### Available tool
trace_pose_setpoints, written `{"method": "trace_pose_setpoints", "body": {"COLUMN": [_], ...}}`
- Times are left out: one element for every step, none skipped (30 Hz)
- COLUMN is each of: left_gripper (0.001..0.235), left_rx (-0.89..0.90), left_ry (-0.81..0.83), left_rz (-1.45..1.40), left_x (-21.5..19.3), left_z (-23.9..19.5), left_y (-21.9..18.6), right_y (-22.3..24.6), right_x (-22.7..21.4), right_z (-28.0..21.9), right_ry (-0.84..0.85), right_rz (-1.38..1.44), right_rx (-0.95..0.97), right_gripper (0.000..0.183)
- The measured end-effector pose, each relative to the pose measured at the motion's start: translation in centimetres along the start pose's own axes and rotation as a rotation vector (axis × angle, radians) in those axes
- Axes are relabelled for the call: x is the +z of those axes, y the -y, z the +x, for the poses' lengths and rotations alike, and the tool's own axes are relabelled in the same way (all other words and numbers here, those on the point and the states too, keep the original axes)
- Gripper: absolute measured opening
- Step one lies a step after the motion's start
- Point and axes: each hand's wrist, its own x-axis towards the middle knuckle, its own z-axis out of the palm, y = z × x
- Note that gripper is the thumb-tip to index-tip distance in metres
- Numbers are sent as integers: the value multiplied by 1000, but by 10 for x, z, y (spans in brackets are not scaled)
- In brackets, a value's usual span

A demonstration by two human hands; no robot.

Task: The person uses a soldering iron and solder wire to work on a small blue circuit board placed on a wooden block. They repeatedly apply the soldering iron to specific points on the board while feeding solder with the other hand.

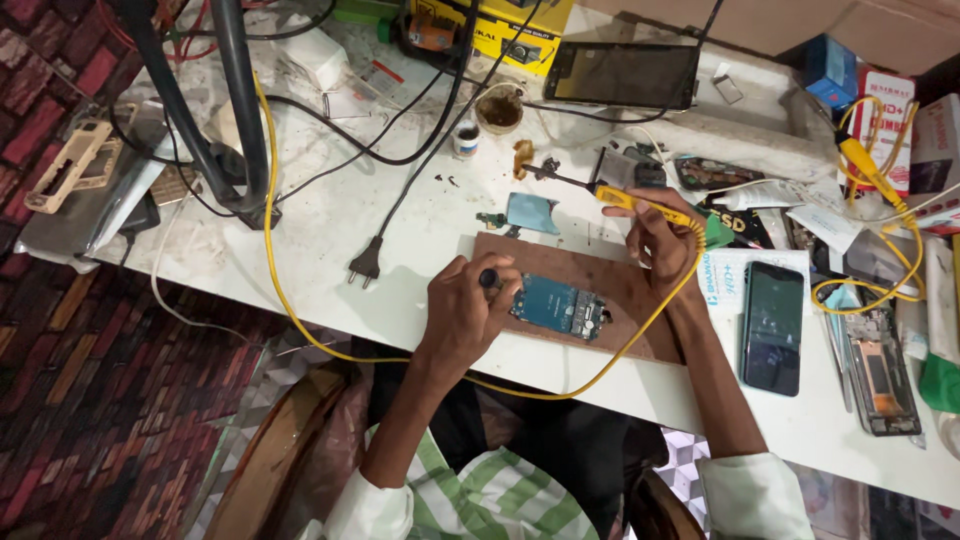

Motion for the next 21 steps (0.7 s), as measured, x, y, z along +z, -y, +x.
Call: {"method": "trace_pose_setpoints", "body": {"left_gripper": [32,32,32,32,31,31,31,31,32,31,30,30,29,29,28,29,29,29,29,29,29], "left_rx": [-7,-11,-15,-11,-7,-1,-4,-7,-11,-13,-16,-17,-27,-34,-42,-31,-19,-9,-10,-13,-17], "left_ry": [0,1,2,3,3,3,5,9,12,12,12,12,21,27,33,23,12,0,4,11,18], "left_rz": [-3,-6,-9,-9,-8,-8,-8,-9,-11,-16,-21,-27,-30,-32,-34,-28,-22,-14,-12,-13,-14], "left_x": [0,0,0,0,0,0,0,0,0,0,0,0,0,0,0,-1,-1,-1,-2,-2,-3], "left_z": [0,0,1,0,0,0,0,0,0,0,-1,-2,-2,-2,-2,-1,0,0,1,0,0], "left_y": [0,0,0,0,0,0,1,1,1,1,1,1,1,1,1,0,0,-1,-1,-2,-3], "right_y": [1,2,3,4,5,6,6,6,6,5,3,1,0,-1,-1,0,4,10,14,20,25], "right_x": [0,0,1,1,2,3,4,4,4,4,4,4,4,3,2,2,-2,-6,-7,-9,-10], "right_z": [0,0,0,0,0,0,1,2,2,2,2,3,4,6,8,9,7,1,-7,-21,-39], "right_ry": [17,15,13,12,15,18,21,14,7,-2,2,5,8,-27,-63,-98,-152,-203,-252,-292,-332], "right_rz": [5,-23,-51,-79,-80,-81,-83,-86,-88,-92,-72,-52,-33,-9,15,40,101,164,227,234,240], "right_rx": [4,16,28,42,39,35,30,29,28,26,20,11,3,-29,-62,-95,-57,-18,21,-38,-97], "right_gripper": [25,25,25,25,25,25,25,25,25,26,26,26,26,25,24,23,24,26,27,32,37]}}
